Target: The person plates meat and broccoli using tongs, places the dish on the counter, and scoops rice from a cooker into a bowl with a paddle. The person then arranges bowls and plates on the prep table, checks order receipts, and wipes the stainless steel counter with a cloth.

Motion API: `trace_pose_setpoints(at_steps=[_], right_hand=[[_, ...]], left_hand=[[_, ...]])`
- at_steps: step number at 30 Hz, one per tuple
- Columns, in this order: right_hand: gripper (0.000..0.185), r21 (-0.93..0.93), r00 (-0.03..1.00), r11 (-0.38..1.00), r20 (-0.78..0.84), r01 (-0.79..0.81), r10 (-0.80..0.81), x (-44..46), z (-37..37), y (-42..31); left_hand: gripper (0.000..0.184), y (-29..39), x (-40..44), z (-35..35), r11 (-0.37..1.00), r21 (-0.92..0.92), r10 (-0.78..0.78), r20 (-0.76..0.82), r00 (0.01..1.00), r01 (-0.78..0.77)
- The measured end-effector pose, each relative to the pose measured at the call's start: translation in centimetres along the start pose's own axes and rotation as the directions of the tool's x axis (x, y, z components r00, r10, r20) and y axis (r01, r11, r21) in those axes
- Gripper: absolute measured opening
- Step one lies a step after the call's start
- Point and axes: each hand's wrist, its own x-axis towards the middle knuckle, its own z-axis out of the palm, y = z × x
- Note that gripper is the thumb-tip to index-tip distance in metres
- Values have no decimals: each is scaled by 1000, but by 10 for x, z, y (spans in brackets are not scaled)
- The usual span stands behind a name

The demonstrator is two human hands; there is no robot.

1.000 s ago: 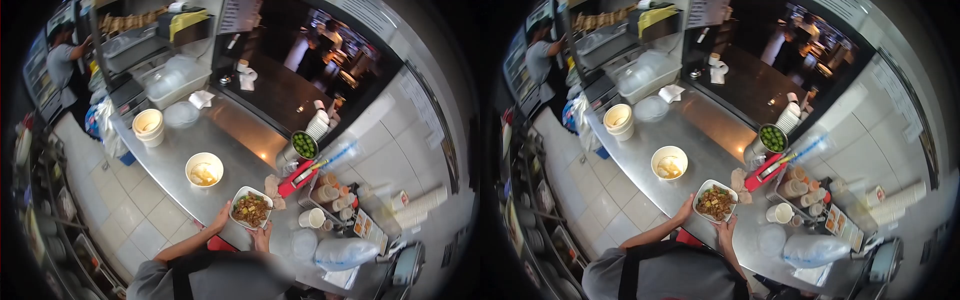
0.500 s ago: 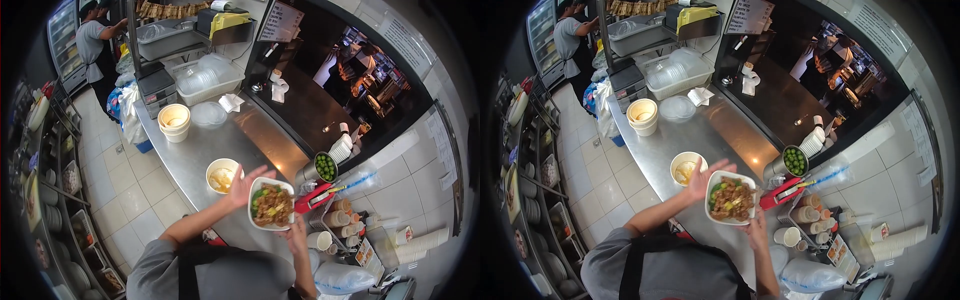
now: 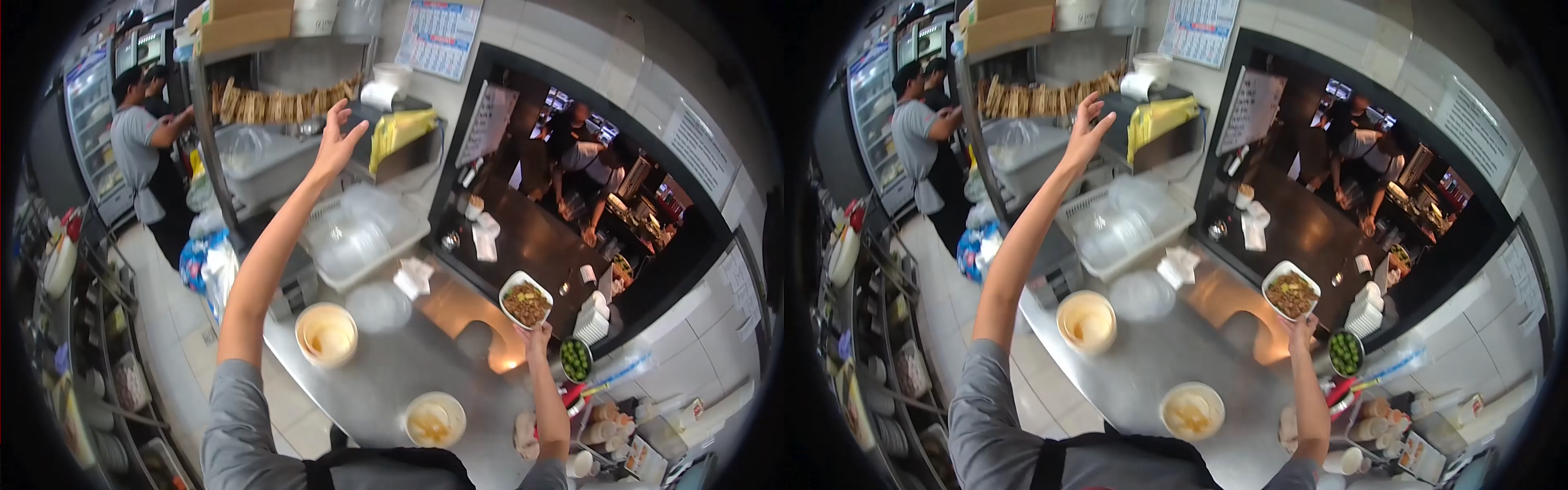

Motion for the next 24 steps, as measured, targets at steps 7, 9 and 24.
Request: trace_pose_setpoints(at_steps=[7, 9, 24], right_hand=[[30, 85, 956, 996, -294, 36, -9, 99, 34, 61], [33, 128, 939, 991, -344, 41, 6, 114, 38, 70], [82, -252, 938, 941, -318, -225, 139, 127, 45, 43]], left_hand=[[116, -78, 154, 0, 950, 83, -310, 159, 937, 300], [113, -79, 162, -2, 960, 23, -276, 275, 921, 280], [61, -18, 85, 10, 832, -542, 250, 178, 952, -117]])
